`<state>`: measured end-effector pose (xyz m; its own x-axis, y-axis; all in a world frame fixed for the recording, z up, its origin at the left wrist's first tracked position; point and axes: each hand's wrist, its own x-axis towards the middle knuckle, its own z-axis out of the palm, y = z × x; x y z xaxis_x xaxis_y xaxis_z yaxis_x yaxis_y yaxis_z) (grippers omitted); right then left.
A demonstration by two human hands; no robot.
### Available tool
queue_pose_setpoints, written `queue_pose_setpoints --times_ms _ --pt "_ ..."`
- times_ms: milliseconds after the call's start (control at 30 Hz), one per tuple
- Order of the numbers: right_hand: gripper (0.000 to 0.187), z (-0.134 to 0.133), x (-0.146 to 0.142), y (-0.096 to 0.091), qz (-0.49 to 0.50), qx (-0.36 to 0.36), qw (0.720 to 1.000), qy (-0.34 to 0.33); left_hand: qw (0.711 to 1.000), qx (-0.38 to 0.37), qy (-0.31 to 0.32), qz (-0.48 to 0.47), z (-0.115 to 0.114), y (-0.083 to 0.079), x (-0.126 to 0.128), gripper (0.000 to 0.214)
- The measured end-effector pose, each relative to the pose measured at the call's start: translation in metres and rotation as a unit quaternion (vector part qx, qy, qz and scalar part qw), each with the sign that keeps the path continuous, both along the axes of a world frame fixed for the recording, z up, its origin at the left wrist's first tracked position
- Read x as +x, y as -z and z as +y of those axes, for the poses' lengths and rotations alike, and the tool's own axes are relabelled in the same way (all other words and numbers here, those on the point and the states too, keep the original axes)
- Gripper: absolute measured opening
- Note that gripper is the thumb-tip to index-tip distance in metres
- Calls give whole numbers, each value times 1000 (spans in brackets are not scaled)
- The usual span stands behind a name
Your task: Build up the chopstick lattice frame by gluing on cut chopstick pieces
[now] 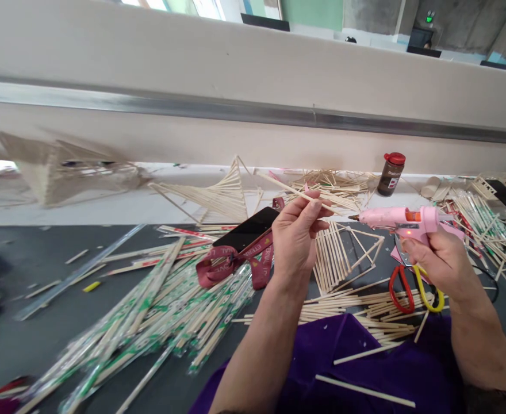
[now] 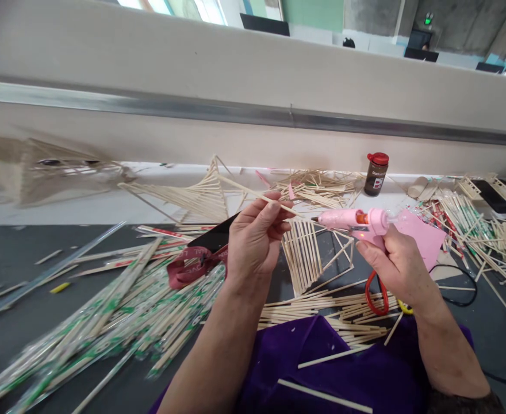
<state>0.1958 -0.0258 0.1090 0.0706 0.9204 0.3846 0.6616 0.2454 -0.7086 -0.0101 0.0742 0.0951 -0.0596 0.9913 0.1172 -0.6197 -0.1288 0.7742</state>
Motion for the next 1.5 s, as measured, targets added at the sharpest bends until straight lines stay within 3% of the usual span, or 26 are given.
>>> queue_pose_setpoints --times_ms 100,233,333,433,867,1500 --pt "21 -1 6 -1 62 12 998 5 1000 -3 30 0 -1 -2 -2 24" --pt "19 -3 6 -3 200 75 976 -36 984 -26 165 61 -8 -1 2 21" --pt "18 -3 3 -6 219 89 971 -34 957 -34 267 109 -14 3 10 17" --pt "20 -2 1 -9 200 61 978 -11 939 -31 316 135 -19 6 19 13" --pt "24 5 3 -2 104 80 989 62 922 -35 331 199 -24 13 30 16" --pt "23 7 2 0 65 73 993 73 921 -21 324 213 -23 16 32 15"
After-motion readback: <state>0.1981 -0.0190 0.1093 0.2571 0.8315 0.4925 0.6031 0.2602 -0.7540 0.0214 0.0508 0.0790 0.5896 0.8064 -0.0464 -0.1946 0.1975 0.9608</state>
